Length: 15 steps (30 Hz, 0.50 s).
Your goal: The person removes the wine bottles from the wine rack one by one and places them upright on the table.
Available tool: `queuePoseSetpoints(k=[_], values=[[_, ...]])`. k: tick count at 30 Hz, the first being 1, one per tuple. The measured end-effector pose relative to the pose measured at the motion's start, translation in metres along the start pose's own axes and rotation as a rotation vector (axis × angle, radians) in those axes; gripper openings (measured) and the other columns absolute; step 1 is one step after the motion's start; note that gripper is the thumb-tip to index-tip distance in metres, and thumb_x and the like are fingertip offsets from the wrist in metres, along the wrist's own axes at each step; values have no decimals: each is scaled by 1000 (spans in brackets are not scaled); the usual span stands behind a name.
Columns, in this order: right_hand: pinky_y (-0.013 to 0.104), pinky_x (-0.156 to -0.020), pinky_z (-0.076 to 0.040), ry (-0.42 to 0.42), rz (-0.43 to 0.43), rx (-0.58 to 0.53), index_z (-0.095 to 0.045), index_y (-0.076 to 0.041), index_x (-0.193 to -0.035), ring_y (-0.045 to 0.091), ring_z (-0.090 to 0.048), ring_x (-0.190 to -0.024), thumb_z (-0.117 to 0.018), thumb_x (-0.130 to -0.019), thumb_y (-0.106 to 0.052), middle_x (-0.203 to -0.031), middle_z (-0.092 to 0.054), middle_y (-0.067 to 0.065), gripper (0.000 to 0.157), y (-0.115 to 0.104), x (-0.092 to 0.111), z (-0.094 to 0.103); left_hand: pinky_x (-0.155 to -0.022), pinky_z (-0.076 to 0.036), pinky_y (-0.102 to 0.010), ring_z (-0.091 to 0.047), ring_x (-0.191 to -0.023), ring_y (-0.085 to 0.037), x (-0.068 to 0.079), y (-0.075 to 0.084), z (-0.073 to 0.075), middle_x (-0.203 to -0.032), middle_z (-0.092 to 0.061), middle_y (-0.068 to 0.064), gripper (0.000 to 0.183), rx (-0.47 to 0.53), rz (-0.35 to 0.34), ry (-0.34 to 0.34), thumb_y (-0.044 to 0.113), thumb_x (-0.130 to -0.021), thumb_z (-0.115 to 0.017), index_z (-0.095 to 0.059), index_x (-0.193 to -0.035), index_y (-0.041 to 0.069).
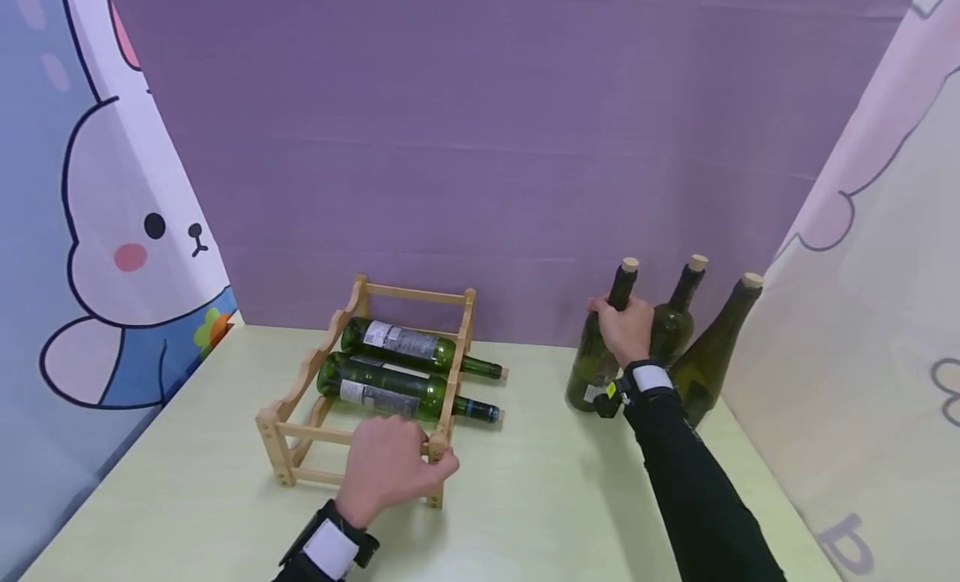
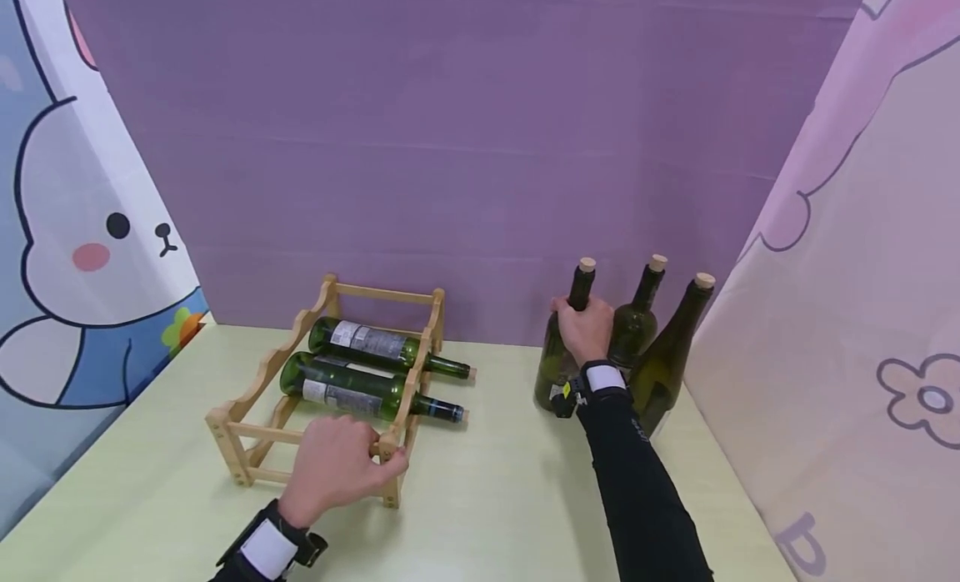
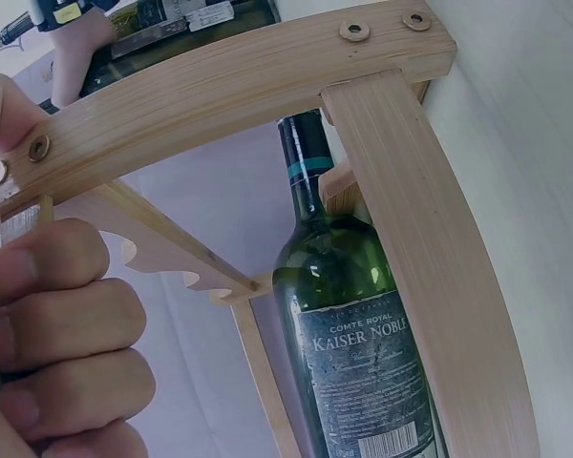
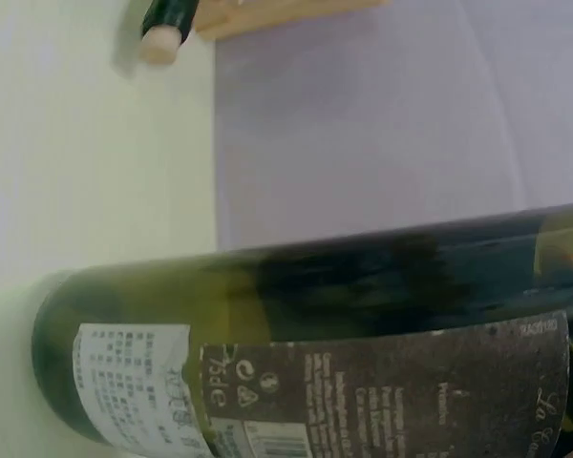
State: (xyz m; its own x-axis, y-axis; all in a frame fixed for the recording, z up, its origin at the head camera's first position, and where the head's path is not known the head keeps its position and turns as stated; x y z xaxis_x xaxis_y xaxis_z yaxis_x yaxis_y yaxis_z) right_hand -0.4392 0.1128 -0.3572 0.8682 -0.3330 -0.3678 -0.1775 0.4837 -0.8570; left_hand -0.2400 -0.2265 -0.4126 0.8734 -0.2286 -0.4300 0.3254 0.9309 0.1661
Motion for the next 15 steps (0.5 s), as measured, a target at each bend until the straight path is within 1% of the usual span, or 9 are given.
queuePoseSetpoints(k=[3,6,11,15], values=[[38,-88,-45,1,-19,8,-76,-7,-89,27,-68,-95,-69,-91,-25,-98,-76,15,20,10,-4,3,-45,-11,-24,-14,-44,-4,-1,2,-1,-46,-12,15,60,1,-4,-1,54,-81,-64,-24,-47,26],[39,-90,-45,-16,-29,14,-76,-7,-90,27,-68,-98,-66,-93,-27,-101,-76,15,23,16,-7,4,-45,-11,-24,-14,-44,-4,-1,3,-2,-46,-12,15,60,-4,-5,7,54,-81,-65,-24,-47,26],[37,-85,-43,-41,-55,39,-76,-8,-96,28,-64,-98,-63,-94,-33,-108,-75,15,28,20,-12,4,-45,-10,-23,-13,-44,-4,0,2,-3,-46,-12,15,60,-2,-2,6,54,-81,-64,-24,-47,26],[37,-83,-39,-61,-71,64,-74,-9,-100,30,-60,-98,-62,-94,-37,-112,-72,16,31,21,-14,0,-45,-10,-24,-13,-45,-4,1,0,-1,-47,-11,15,61,-5,6,19,54,-81,-65,-23,-48,25]])
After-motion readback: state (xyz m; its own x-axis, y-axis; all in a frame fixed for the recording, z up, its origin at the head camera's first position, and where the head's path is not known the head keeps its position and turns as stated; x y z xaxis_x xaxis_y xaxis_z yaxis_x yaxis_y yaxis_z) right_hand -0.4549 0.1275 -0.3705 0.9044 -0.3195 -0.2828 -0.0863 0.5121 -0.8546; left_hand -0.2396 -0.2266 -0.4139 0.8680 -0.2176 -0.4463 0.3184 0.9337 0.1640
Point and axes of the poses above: each hand's wrist, its own x-axis away from the middle knuckle, its own z-axis out of the back of the hand, y = z × x, the point moved 8 cm from there along -x, towards the middle knuckle
